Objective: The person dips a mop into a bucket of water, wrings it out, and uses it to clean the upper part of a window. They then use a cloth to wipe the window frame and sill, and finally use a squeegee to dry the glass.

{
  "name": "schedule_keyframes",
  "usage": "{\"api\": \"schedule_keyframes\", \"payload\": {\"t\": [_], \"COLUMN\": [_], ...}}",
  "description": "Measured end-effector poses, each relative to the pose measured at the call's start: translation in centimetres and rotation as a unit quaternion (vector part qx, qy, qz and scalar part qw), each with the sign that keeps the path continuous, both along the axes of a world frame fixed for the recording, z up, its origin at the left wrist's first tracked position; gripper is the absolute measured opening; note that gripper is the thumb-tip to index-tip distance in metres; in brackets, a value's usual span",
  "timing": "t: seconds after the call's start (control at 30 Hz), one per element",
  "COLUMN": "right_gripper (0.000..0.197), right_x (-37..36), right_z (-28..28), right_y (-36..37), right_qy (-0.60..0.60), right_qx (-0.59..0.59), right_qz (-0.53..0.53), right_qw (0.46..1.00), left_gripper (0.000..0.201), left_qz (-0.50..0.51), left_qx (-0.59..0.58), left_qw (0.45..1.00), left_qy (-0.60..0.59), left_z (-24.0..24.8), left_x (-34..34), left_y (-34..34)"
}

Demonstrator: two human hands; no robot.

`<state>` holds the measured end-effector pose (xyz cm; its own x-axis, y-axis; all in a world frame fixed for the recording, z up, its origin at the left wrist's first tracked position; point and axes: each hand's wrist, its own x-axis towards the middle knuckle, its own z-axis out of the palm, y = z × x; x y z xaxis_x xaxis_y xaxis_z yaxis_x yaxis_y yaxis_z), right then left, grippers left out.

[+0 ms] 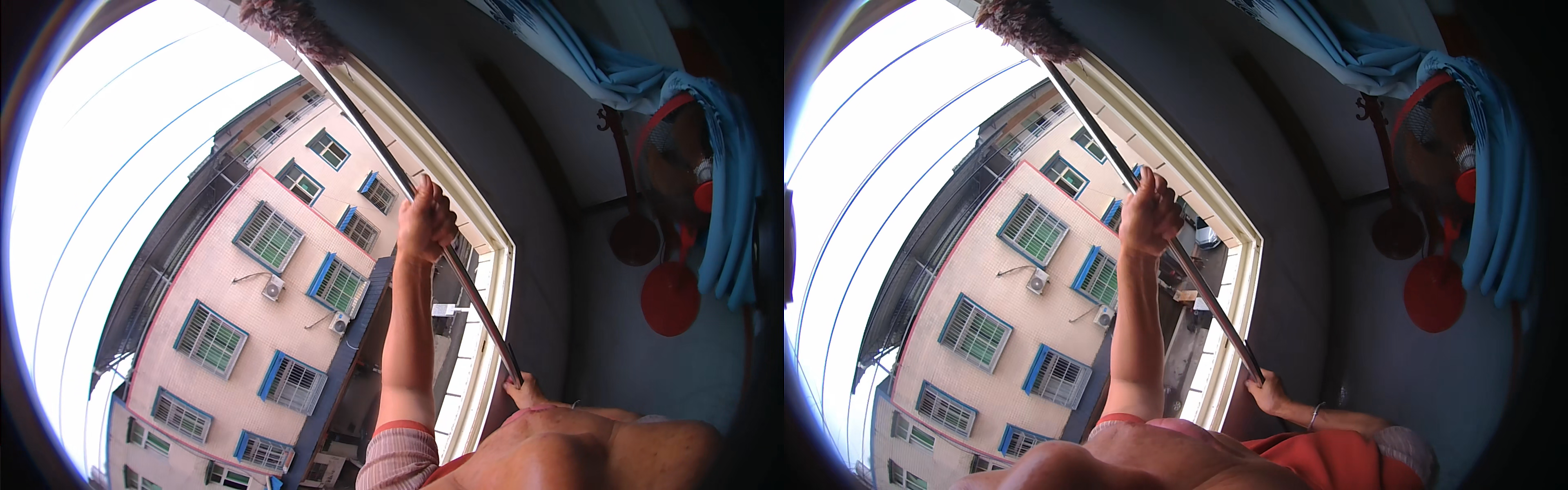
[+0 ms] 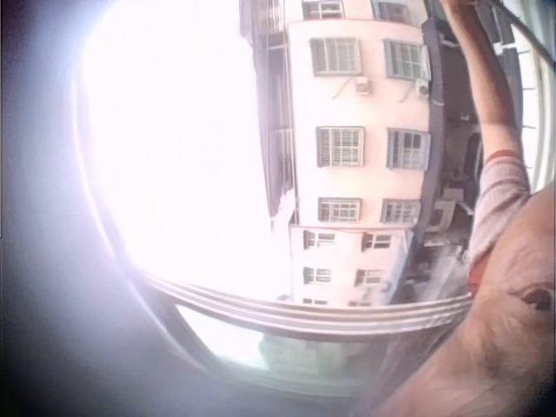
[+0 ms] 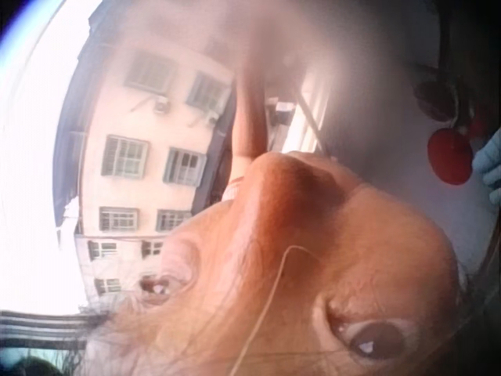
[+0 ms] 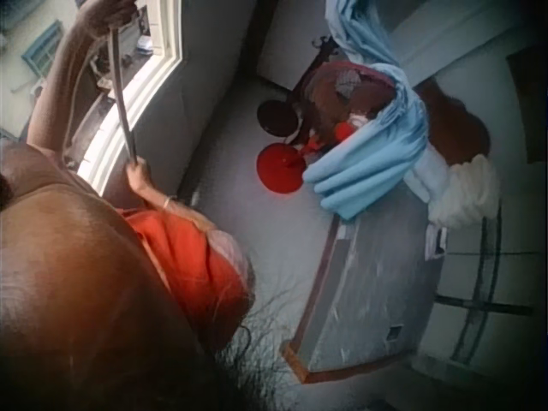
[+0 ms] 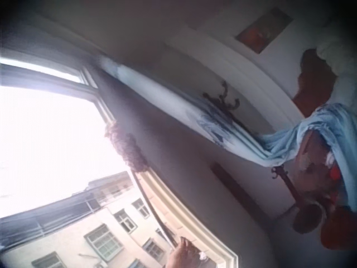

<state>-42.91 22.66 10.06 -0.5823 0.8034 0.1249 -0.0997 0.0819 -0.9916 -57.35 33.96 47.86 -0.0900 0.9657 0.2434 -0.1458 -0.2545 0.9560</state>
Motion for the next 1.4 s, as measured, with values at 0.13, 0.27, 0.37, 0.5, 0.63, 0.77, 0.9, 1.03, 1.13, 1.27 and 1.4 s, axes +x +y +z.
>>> {"api": "schedule_keyframes", "payload": {"t": [0.13, 0.27, 0.37, 0.5, 0.63, 0.77, 0.9, 1.03, 1.13, 1.27, 1.4], "right_gripper": [0.024, 0.022, 0.022, 0.021, 0.021, 0.022, 0.023, 0.023, 0.024, 0.024, 0.038], "right_x": [2.1, 2.3, 2.5, 2.6, 3.1, 3.5, 3.2, 2.2, 1.0, 1.3, 2.4], "right_z": [3.4, 3.0, 2.2, 2.0, 3.4, 4.6, 5.2, 7.4, 9.8, 16.7, 24.4], "right_y": [-0.4, 0.3, 1.4, 2.1, 3.3, 3.6, 3.7, 4.7, 6.9, 9.4, 11.1], "right_qy": [0.018, 0.051, 0.072, 0.037, 0.047, 0.042, 0.038, 0.068, 0.091, 0.125, 0.183], "right_qx": [-0.004, -0.025, -0.009, -0.033, -0.034, -0.061, -0.059, -0.017, -0.004, 0.013, 0.022], "right_qz": [0.082, 0.069, 0.054, 0.087, 0.098, 0.099, 0.109, 0.098, 0.106, 0.115, 0.178], "right_qw": [0.996, 0.996, 0.996, 0.995, 0.994, 0.992, 0.992, 0.993, 0.990, 0.985, 0.967], "left_gripper": [0.039, 0.041, 0.042, 0.041, 0.040, 0.036, 0.037, 0.040, 0.041, 0.045, 0.047], "left_qz": [0.043, 0.088, 0.117, 0.153, 0.132, 0.132, 0.090, 0.141, 0.166, 0.171, 0.163], "left_qx": [-0.027, -0.010, 0.015, 0.022, 0.031, 0.060, 0.127, 0.146, 0.152, 0.156, 0.213], "left_qw": [0.999, 0.996, 0.993, 0.988, 0.991, 0.989, 0.986, 0.979, 0.974, 0.973, 0.959], "left_qy": [-0.018, -0.007, 0.005, 0.009, -0.001, -0.014, -0.064, -0.030, -0.010, 0.011, 0.097], "left_z": [2.5, 2.4, 1.4, 1.6, 3.2, 3.5, 2.9, 6.0, 10.0, 16.6, 25.1], "left_x": [0.2, 1.5, 2.2, 2.2, 2.3, 2.3, 2.0, 1.8, 1.5, 1.2, 0.0], "left_y": [-0.5, 0.4, 0.6, 0.5, 1.8, 1.8, 0.9, 1.9, 3.2, 5.0, 6.2]}}
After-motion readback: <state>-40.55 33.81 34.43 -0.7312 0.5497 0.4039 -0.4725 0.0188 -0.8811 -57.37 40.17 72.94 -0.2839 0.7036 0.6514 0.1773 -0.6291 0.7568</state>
